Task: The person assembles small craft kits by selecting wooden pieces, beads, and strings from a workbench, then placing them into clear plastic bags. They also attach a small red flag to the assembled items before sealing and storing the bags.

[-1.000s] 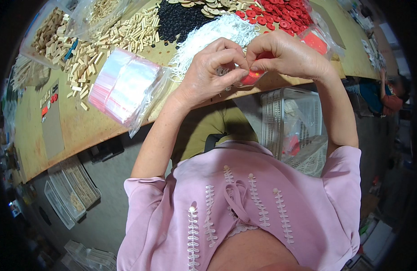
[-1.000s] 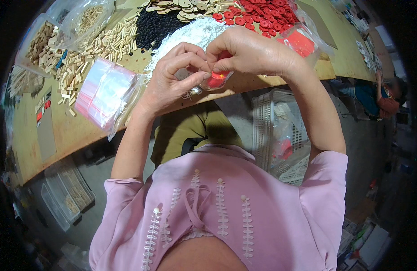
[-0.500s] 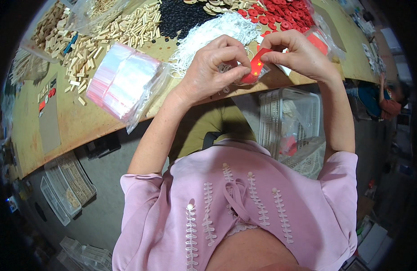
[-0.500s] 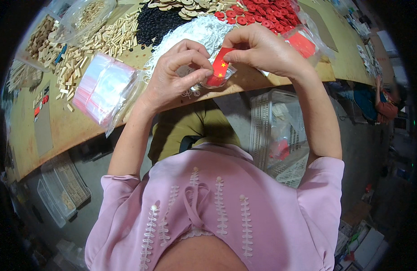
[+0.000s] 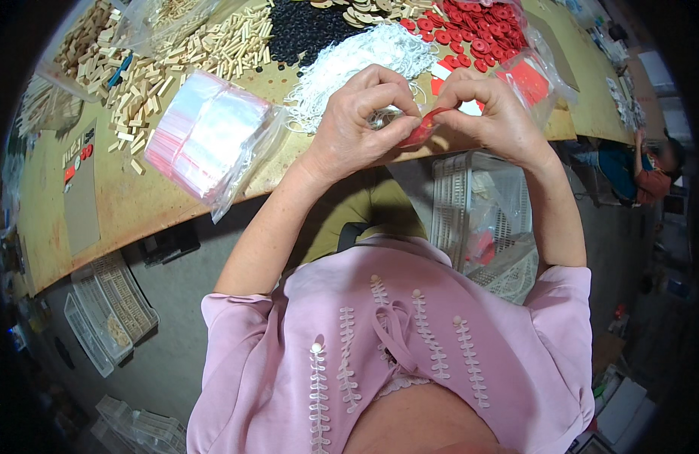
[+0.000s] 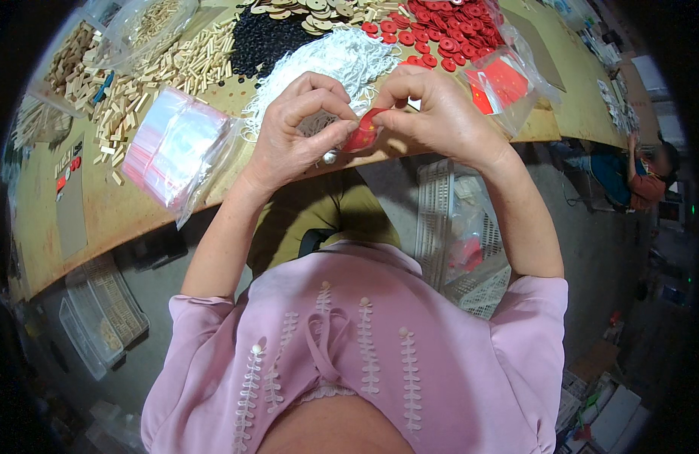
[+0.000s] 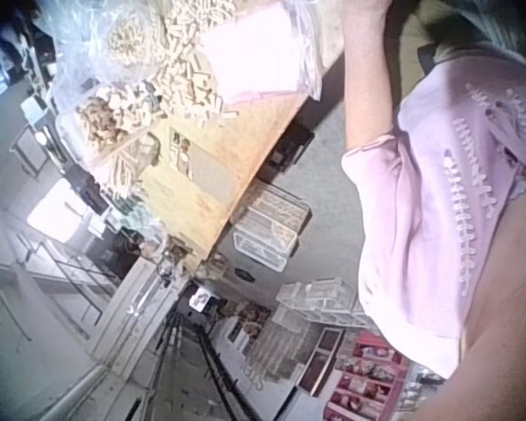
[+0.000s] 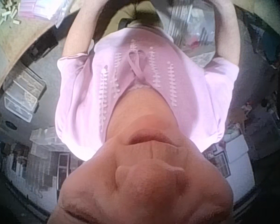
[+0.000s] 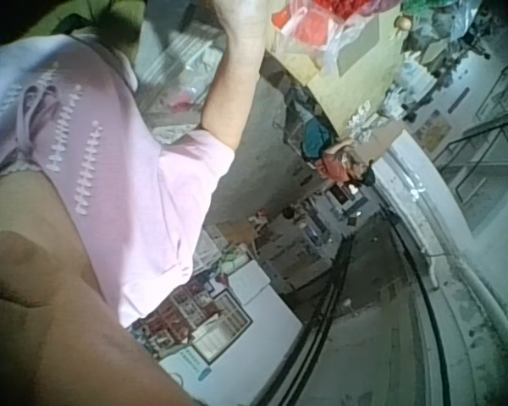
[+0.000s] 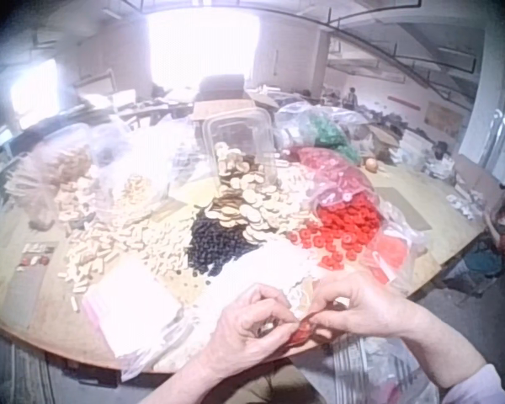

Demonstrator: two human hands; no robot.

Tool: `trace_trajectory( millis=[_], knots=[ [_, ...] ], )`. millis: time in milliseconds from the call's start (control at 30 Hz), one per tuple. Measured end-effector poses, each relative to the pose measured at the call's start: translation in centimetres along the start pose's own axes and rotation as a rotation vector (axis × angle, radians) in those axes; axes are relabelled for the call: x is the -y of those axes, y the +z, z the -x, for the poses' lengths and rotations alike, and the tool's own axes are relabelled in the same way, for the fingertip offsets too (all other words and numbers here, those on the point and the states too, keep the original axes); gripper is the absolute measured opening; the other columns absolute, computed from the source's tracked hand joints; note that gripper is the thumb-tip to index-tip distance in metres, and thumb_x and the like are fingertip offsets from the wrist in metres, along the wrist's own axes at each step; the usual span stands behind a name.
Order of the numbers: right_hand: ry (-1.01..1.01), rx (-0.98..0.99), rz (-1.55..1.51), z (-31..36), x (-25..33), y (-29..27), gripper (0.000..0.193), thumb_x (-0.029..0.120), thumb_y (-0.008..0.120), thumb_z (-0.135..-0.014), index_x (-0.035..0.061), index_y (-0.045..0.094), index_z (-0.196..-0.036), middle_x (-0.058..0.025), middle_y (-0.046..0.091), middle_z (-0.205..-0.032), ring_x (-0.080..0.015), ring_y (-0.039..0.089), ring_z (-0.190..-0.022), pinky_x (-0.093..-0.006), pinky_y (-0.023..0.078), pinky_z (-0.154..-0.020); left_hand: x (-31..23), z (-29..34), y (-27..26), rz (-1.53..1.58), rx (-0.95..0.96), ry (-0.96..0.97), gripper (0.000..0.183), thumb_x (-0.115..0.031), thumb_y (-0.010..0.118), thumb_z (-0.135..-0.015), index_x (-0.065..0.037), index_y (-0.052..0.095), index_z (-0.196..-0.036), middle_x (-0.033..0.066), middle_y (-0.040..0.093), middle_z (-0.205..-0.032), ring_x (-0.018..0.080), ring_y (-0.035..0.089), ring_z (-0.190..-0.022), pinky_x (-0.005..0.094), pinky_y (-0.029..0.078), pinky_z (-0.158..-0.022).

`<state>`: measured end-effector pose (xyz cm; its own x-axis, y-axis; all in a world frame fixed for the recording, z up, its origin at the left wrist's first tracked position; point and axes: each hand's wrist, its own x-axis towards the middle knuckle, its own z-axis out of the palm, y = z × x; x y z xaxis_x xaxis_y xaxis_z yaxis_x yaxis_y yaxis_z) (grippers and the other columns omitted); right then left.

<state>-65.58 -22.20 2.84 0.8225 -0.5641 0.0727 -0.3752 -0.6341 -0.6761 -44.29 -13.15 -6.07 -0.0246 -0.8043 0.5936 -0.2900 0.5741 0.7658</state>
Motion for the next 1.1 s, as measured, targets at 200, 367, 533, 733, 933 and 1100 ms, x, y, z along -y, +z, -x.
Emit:
trace_trajectory(
  millis=[200,367,533,733,933,1100],
  knots=[
    [0.036,0.049,-0.097,0.3,0.2,0.3,0.007,0.006,0.076,-0.088,0.0017,0.070,-0.085,-0.0061,0.066,-0.116,-0.0169,0.062,-0.108,-0.0332,0.048,-0.095,-0.2,-0.1,0.4,0.034,-0.031,0.060,0.009,-0.005,0.077,-0.080,-0.007,0.072,-0.087,0.0081,0.066,-0.096,0.0222,0.066,-0.094,0.0332,0.053,-0.082],
    [0.116,0.062,-0.179,0.7,0.4,0.6,0.006,0.006,0.076,-0.088,0.0017,0.071,-0.086,-0.0069,0.065,-0.120,-0.0169,0.063,-0.107,-0.0326,0.051,-0.090,-0.6,0.1,0.4,0.024,-0.051,0.041,0.010,-0.005,0.077,-0.079,-0.006,0.071,-0.087,0.0088,0.066,-0.096,0.0228,0.066,-0.094,0.0332,0.053,-0.083],
    [0.057,0.085,-0.156,1.0,0.3,1.8,0.006,0.001,0.071,-0.089,-0.0042,0.069,-0.089,-0.0095,0.063,-0.119,-0.0156,0.067,-0.093,-0.0290,0.059,-0.074,-0.6,0.1,0.8,0.035,-0.033,0.055,0.011,-0.005,0.077,-0.079,-0.005,0.071,-0.089,0.0101,0.066,-0.097,0.0249,0.066,-0.095,0.0344,0.053,-0.084],
    [0.029,0.007,-0.223,1.1,0.3,1.7,0.006,0.001,0.070,-0.091,-0.0044,0.067,-0.090,-0.0084,0.064,-0.115,-0.0147,0.068,-0.093,-0.0281,0.060,-0.073,-0.4,0.1,0.4,0.040,-0.085,0.027,0.011,-0.005,0.076,-0.079,-0.005,0.071,-0.089,0.0101,0.067,-0.096,0.0254,0.067,-0.095,0.0346,0.053,-0.084],
    [0.060,0.012,-0.179,1.3,0.5,2.4,0.011,0.008,0.072,-0.094,0.0003,0.069,-0.100,-0.0058,0.068,-0.110,-0.0137,0.064,-0.100,-0.0301,0.051,-0.087,0.1,0.0,0.9,0.083,-0.089,0.003,0.010,-0.005,0.075,-0.081,-0.004,0.070,-0.090,0.0098,0.068,-0.099,0.0233,0.066,-0.097,0.0341,0.053,-0.086],
    [0.376,0.061,-0.621,1.3,0.3,1.3,0.015,0.011,0.071,-0.097,-0.0006,0.073,-0.106,-0.0025,0.070,-0.105,-0.0073,0.065,-0.089,-0.0249,0.053,-0.079,0.0,0.5,1.0,0.759,-0.016,-0.465,0.034,-0.009,0.071,-0.090,-0.004,0.063,-0.123,0.0093,0.065,-0.124,0.0174,0.064,-0.102,0.0323,0.053,-0.092]
  ],
)
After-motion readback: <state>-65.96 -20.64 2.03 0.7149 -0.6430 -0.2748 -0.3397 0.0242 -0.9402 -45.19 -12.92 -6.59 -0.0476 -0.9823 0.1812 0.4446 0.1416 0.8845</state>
